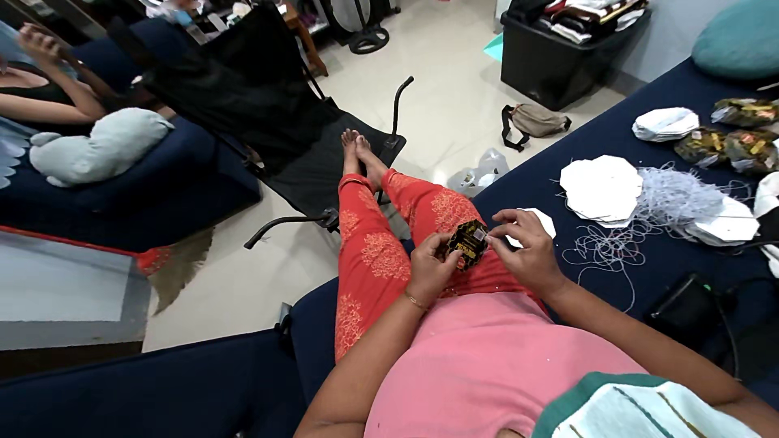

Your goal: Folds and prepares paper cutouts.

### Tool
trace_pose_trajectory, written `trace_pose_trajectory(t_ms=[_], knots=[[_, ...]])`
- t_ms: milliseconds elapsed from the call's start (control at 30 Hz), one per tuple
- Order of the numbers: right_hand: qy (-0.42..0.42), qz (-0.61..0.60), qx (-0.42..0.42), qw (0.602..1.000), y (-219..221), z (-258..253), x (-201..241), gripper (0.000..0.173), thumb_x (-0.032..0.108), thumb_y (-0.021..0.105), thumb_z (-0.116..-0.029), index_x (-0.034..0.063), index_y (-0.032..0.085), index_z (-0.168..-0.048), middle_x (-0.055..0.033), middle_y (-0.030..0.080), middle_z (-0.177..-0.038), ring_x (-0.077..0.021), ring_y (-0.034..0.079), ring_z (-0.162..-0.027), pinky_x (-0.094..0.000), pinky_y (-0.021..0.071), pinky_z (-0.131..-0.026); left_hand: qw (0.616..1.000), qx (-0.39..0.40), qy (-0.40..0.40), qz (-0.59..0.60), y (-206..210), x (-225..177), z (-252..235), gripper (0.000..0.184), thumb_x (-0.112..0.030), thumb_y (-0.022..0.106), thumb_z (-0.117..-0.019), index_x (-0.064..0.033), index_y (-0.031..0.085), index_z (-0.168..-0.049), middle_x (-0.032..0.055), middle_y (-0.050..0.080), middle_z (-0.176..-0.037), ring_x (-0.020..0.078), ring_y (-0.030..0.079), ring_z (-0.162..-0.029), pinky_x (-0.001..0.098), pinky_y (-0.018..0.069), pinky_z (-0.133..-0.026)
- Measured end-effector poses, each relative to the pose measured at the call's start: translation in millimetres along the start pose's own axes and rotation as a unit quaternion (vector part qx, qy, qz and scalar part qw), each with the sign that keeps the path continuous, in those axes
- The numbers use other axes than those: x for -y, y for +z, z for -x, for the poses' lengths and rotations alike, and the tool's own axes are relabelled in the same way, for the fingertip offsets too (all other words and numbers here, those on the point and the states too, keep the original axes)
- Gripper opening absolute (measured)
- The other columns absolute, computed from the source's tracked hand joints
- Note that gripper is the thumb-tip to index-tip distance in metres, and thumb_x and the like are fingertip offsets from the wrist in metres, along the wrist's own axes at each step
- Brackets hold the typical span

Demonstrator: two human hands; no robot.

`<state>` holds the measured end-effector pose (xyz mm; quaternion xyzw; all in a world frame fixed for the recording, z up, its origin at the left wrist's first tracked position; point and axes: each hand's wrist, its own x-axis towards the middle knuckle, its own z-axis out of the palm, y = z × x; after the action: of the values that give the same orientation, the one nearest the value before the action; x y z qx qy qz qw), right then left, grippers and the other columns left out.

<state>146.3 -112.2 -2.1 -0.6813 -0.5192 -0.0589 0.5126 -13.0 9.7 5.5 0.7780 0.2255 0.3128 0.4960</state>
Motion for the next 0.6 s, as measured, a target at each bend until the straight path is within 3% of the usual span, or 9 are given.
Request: trace_pose_trajectory(t_ms=[167, 600], knots=[[-0.018, -0.024, 0.059, 0.998, 3.4, -0.8, 11.5, 0.014, 0.017, 0.068, -0.0915, 0.0063, 0.077, -0.087, -0.0151, 0.071, -0.113, -0.0261, 0.066, -0.107, -0.0384, 0.0534, -0.094, 0.999, 0.008, 0.038, -0.016, 0.9, 2.9, 0.5, 0.013, 0.001, 0.071, -0.0856, 0.0099, 0.070, -0.095, 0.0131, 0.069, -0.093, 0.0053, 0.064, -0.078, 0.0186, 0.0548, -0.073], [-0.036, -0.004, 0.074, 0.997, 8.3, 0.4, 13.9, 0.013, 0.017, 0.070, -0.0893, 0.0083, 0.078, -0.084, -0.0157, 0.069, -0.109, -0.0269, 0.064, -0.103, -0.0381, 0.0528, -0.092, 0.995, 0.006, 0.094, -0.029, 1.8, 7.3, 0.7, 0.009, 0.000, 0.071, -0.0858, 0.0077, 0.071, -0.089, 0.0130, 0.070, -0.091, 0.0068, 0.065, -0.079, 0.0191, 0.0543, -0.074]])
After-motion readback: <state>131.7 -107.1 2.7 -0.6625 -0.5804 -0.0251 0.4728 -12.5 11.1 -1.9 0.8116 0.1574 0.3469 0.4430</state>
